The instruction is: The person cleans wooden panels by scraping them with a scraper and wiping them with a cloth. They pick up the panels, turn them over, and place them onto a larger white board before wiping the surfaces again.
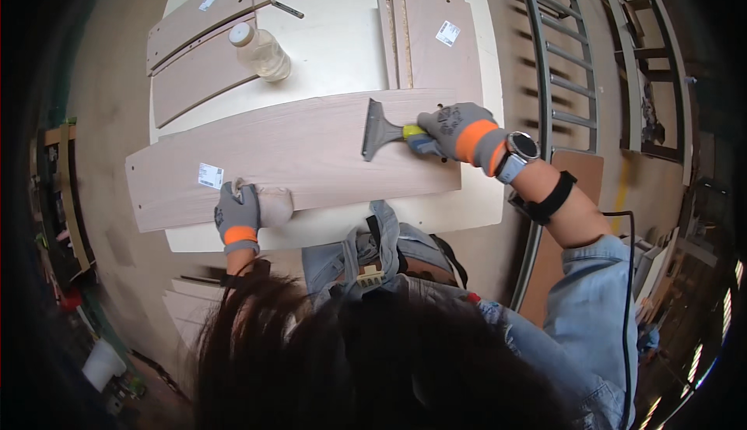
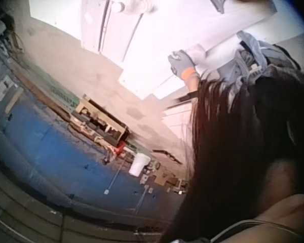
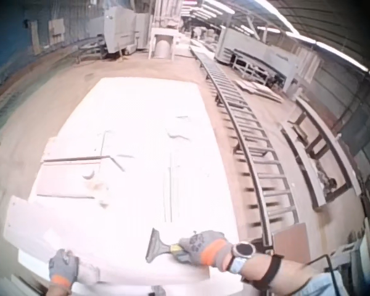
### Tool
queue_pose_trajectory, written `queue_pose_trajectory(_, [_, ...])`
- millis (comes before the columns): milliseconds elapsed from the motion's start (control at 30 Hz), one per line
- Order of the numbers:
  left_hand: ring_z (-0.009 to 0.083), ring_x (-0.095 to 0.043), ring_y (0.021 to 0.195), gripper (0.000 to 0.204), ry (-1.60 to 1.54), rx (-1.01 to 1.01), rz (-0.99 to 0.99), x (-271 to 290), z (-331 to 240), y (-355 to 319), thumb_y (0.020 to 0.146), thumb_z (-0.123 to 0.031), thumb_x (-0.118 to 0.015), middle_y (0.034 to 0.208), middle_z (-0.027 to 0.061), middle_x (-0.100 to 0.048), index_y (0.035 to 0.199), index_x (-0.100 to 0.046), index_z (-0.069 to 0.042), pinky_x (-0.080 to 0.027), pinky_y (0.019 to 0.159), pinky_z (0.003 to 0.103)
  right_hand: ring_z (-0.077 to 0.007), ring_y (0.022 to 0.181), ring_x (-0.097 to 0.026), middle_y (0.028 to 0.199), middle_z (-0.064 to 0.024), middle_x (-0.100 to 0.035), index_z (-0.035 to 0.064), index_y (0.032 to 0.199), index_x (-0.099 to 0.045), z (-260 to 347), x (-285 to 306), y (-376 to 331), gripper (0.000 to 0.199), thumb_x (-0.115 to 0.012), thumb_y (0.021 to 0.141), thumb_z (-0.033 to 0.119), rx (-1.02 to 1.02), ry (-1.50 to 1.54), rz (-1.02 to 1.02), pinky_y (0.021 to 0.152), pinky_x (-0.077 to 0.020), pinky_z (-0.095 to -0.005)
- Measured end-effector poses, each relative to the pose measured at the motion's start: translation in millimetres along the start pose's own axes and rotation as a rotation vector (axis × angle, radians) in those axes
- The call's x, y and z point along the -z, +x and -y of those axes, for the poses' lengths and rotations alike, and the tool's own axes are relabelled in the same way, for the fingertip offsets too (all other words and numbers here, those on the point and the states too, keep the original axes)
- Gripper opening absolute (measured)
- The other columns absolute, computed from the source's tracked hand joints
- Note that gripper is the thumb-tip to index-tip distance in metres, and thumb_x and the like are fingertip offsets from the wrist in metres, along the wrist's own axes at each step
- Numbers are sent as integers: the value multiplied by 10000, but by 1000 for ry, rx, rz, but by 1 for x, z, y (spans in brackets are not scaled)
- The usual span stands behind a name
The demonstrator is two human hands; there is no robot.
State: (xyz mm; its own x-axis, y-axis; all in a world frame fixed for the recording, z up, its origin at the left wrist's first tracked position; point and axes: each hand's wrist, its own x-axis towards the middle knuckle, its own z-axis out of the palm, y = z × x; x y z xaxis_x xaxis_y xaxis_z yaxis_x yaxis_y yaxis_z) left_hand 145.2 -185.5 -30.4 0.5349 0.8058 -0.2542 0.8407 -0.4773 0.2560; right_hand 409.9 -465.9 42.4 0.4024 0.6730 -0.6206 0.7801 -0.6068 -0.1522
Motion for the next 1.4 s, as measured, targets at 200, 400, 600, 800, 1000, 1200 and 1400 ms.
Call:
queue_pose_trajectory(200, [418,-595,846,389,-29,-12,22,-2,-8,2,805,-357,-515,857,256,-625,1040,-565,-52,-460,750,466,-298,813,-640,829,-128,-650,121,983,-577,-42,-10,-43,325,-490,859,409,-248,-73,120,710,-502,-408])
queue_pose_trajectory(400, [419,-590,860,374,-84,-17,64,3,-7,-1,812,-357,-499,870,244,-626,1023,-565,-56,-457,763,460,-303,860,-635,881,-119,-654,115,1005,-577,19,-12,11,372,-487,847,440,12,-37,-62,725,-506,-418])
queue_pose_trajectory(600, [412,-589,870,371,-102,14,53,1,-6,-3,810,-350,-512,880,242,-627,1031,-565,-57,-454,778,455,-320,853,-618,904,-122,-642,107,1025,-569,-25,-14,5,368,-503,852,425,81,27,-191,729,-489,-405])
queue_pose_trajectory(800, [420,-593,841,365,-46,-24,20,0,-2,-1,811,-356,-524,861,238,-628,1011,-570,-54,-465,737,461,-316,820,-620,881,-122,-645,123,1030,-572,-90,-9,-55,356,-519,854,428,-277,-102,70,699,-487,-400])
queue_pose_trajectory(1000, [409,-590,829,330,-58,-12,36,2,-6,-2,812,-351,-539,845,230,-627,970,-563,-62,-457,737,457,-304,786,-640,846,-113,-658,156,1038,-578,-112,-21,-54,236,-508,878,314,-227,-162,-42,671,-493,-416])
queue_pose_trajectory(1200, [409,-591,813,330,-53,-19,32,-2,-2,-2,803,-342,-553,827,233,-624,972,-551,-59,-456,721,465,-306,769,-642,825,-110,-657,130,1023,-577,-113,-11,-41,265,-508,878,341,-214,-253,93,653,-500,-404])
queue_pose_trajectory(1400, [419,-597,796,332,-35,-24,0,-8,1,-1,807,-336,-536,805,246,-621,984,-547,-56,-464,713,476,-302,787,-640,833,-122,-652,113,999,-575,-98,6,-23,281,-481,884,352,-138,-274,169,672,-498,-400])
